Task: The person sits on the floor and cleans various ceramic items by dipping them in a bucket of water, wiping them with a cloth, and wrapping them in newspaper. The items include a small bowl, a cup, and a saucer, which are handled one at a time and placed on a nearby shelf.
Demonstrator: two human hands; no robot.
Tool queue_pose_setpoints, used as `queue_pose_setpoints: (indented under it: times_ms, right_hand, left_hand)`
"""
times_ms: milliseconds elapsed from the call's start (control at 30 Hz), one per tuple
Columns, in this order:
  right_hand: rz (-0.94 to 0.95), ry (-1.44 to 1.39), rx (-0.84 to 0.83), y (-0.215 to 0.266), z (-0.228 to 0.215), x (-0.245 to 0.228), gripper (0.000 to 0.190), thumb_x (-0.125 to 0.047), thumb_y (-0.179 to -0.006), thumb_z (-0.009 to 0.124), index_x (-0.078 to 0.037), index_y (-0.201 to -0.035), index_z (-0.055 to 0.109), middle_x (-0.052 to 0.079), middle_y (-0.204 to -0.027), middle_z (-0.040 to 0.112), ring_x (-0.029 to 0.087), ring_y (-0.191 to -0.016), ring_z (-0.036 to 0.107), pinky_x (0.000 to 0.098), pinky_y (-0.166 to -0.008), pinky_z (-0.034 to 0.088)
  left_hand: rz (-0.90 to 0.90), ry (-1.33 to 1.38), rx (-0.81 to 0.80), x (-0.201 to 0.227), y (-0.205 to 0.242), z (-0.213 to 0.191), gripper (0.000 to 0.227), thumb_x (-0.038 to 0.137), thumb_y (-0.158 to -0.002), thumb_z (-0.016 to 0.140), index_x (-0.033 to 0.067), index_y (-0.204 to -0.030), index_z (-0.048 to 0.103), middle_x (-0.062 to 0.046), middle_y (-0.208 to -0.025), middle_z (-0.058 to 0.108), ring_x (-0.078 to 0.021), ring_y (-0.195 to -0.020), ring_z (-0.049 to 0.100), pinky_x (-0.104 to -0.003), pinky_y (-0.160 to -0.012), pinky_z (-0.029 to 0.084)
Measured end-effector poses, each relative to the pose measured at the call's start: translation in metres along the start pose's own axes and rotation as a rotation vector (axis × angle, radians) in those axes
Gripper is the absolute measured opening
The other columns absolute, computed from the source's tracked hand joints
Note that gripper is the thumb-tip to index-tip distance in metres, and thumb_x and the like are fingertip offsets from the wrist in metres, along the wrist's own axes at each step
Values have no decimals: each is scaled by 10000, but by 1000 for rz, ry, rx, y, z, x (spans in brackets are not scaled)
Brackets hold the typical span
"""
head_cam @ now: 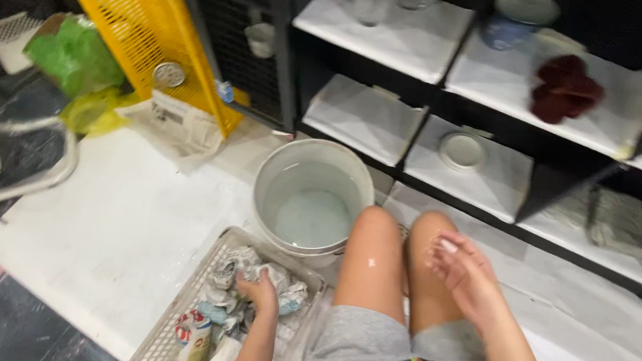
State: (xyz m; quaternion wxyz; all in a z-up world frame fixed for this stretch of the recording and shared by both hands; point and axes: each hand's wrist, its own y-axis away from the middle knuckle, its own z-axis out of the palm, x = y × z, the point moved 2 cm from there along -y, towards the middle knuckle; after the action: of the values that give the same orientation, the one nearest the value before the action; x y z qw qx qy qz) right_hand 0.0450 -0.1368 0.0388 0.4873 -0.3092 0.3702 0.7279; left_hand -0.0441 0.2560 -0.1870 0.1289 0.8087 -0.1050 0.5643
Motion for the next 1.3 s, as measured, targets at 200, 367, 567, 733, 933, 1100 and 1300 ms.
queue_pose_setpoints:
  times_ms: [200,367,567,733,933,1100,1300]
  right_hand:
    - [-140,-120,133,13,-53,-49,316,-113,-978,636,-82,-1289,594,65,-1156,673,228,-1073,652,402,-934,533]
    - [-214,-155,197,24,-82,-83,291,-114,-969,639,-90,-1256,597,60,-1142,681,221,-1073,659,415,-942,538]
    - [-283,-49,229,23,-101,-123,270,-120,-983,616,-51,-1243,583,103,-1140,684,261,-1112,668,440,-943,546]
    - [-132,26,214,-38,-129,-115,366,-87,-953,573,-4,-1309,561,158,-1225,646,309,-1134,665,475,-990,556]
    - [56,-122,256,-151,-177,-54,449,-66,-948,579,-3,-1382,481,179,-1269,607,360,-1170,647,507,-1003,555]
    - [169,-27,391,-218,-188,-27,505,-75,-917,635,-64,-1396,474,132,-1234,628,351,-1136,656,490,-928,610]
    - [106,262,545,-279,-179,-28,451,-175,-883,709,-115,-1291,525,69,-1120,645,223,-949,627,435,-763,598]
  left_hand:
    - [214,405,-424,89,38,73,571,92,-917,635,17,-1449,442,-185,-1513,456,-302,-1418,419,-417,-1175,317]
    - [376,621,-862,187,90,111,381,16,-975,538,16,-1356,529,-132,-1419,571,-231,-1379,505,-363,-1141,413]
    - [479,483,-1320,248,178,160,263,78,-1030,534,14,-1271,617,-119,-1290,682,-215,-1260,614,-348,-1097,446]
    - [442,336,-1436,228,220,250,316,151,-1019,581,1,-1295,619,-134,-1276,693,-208,-1213,643,-333,-1053,484]
    - [133,252,-1260,189,222,333,453,207,-958,593,-29,-1344,576,-154,-1292,682,-232,-1183,650,-334,-1028,482]
    - [153,53,-1118,192,216,350,502,246,-892,639,-42,-1303,646,-158,-1199,729,-263,-1128,673,-333,-992,488]
    - [-95,165,-1111,200,220,368,433,261,-934,570,30,-1294,644,-66,-1046,699,-206,-916,590,-331,-825,472]
